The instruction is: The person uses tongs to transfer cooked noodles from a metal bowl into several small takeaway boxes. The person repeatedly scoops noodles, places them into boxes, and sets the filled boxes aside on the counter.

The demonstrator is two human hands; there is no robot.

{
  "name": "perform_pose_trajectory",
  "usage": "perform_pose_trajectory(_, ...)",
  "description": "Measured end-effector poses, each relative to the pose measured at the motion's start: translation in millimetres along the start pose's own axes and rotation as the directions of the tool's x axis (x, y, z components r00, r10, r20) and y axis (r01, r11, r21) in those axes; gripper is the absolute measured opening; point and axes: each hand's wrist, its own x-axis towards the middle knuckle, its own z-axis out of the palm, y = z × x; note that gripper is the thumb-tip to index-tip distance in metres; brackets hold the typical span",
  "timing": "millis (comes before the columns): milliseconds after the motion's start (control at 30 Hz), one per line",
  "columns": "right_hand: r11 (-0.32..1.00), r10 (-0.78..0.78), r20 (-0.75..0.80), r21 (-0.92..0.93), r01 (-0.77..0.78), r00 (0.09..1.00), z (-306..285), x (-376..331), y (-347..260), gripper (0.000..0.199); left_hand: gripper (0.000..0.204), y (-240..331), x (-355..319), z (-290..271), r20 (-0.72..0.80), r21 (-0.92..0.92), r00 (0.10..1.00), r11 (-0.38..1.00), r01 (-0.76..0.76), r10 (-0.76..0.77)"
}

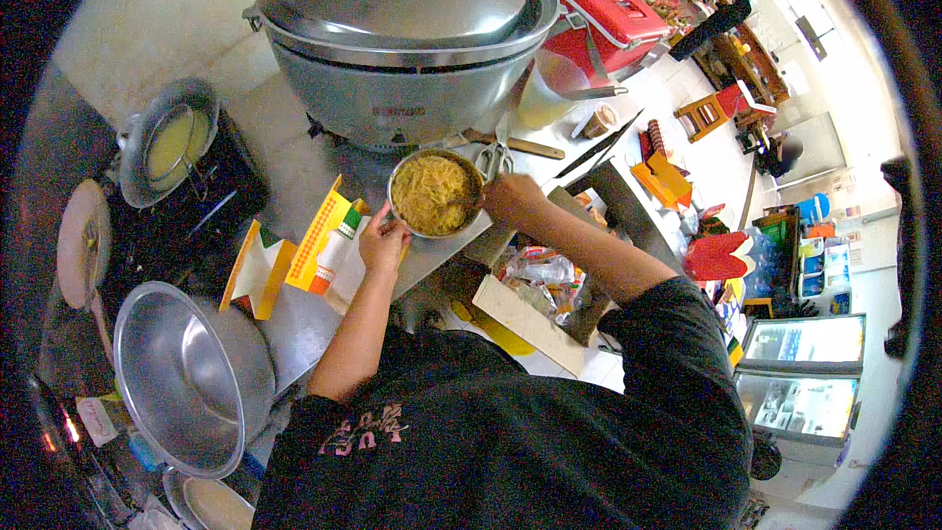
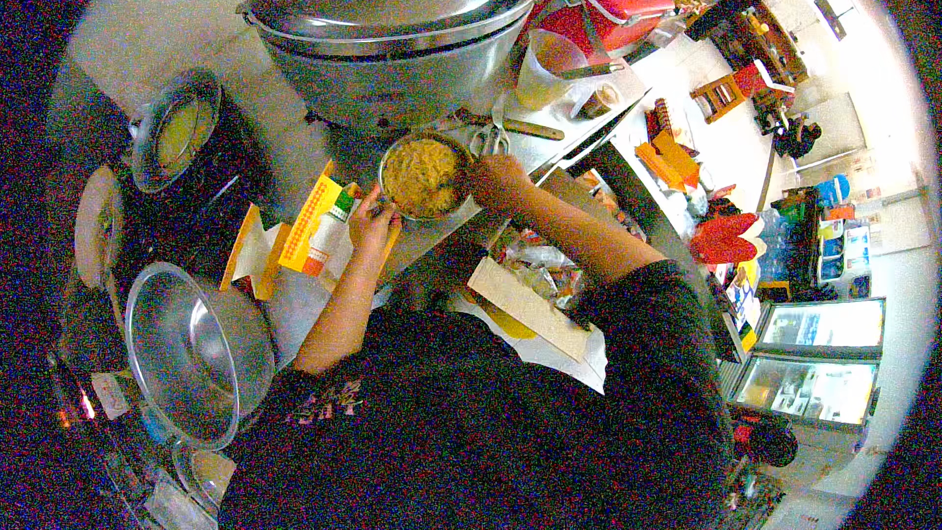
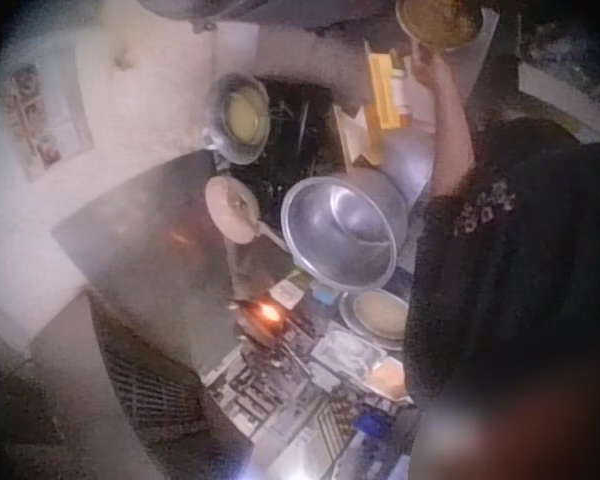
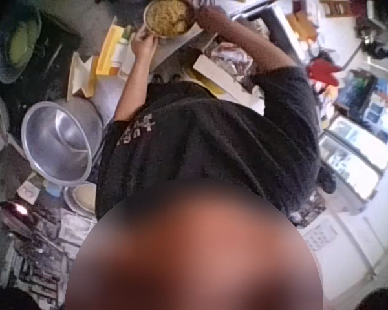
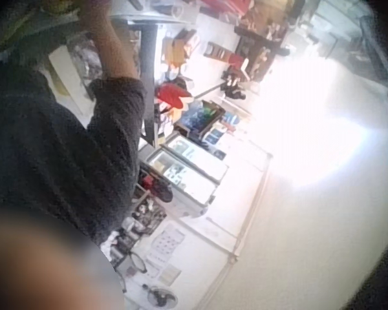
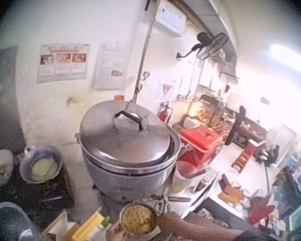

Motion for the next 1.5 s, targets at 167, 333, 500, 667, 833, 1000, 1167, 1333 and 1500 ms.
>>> perform_pose_trajectory(167, 0.943, 0.176, -0.133, -0.263, -0.206, 0.975, -25, 2, -6, 0.023, 0.054, 0, -2, 1, -0.016, 0.054, 1.000, 0.998, -0.015, 0.016)
perform_pose_trajectory(333, 0.964, -0.101, -0.095, -0.256, 0.074, 0.990, -56, -5, -32, 0.017, 0.055, -6, 3, -2, 0.020, 0.044, 0.999, 0.998, -0.036, 0.035)
perform_pose_trajectory(500, 0.915, 0.121, -0.014, -0.386, -0.117, 0.993, -96, 9, -28, 0.020, 0.056, -22, 5, -1, 0.037, -0.025, 0.999, 1.000, 0.018, -0.017)
perform_pose_trajectory(667, 0.935, 0.225, -0.008, -0.280, -0.219, 0.974, -68, 19, -25, 0.020, 0.056, -32, 9, -3, 0.089, -0.029, 0.996, 1.000, 0.003, -0.001)
perform_pose_trajectory(833, 0.977, 0.082, -0.170, -0.183, -0.113, 0.982, 5, -5, -61, 0.015, 0.054, -20, 11, -9, 0.100, 0.067, 0.993, 0.996, 0.053, -0.060)
perform_pose_trajectory(1000, 0.975, 0.126, -0.163, -0.160, -0.153, 0.979, 18, -13, -8, 0.016, 0.052, -7, 2, -13, 0.101, 0.077, 0.994, 0.996, 0.032, -0.039)
perform_pose_trajectory(1167, 0.980, 0.027, -0.076, -0.195, -0.041, 0.997, 6, 2, -8, 0.031, 0.054, -17, 5, -10, 0.120, -0.038, 0.988, 0.994, 0.105, -0.099)
perform_pose_trajectory(1333, 0.949, 0.184, -0.149, -0.229, -0.215, 0.972, -87, -45, -4, 0.049, 0.052, -17, 4, -31, 0.223, -0.103, 0.973, 0.991, 0.090, -0.065)
perform_pose_trajectory(1500, 0.928, 0.259, -0.187, -0.226, -0.298, 0.948, -99, -63, -13, 0.051, 0.046, -4, -16, -35, 0.222, -0.127, 0.963, 0.974, 0.185, -0.154)
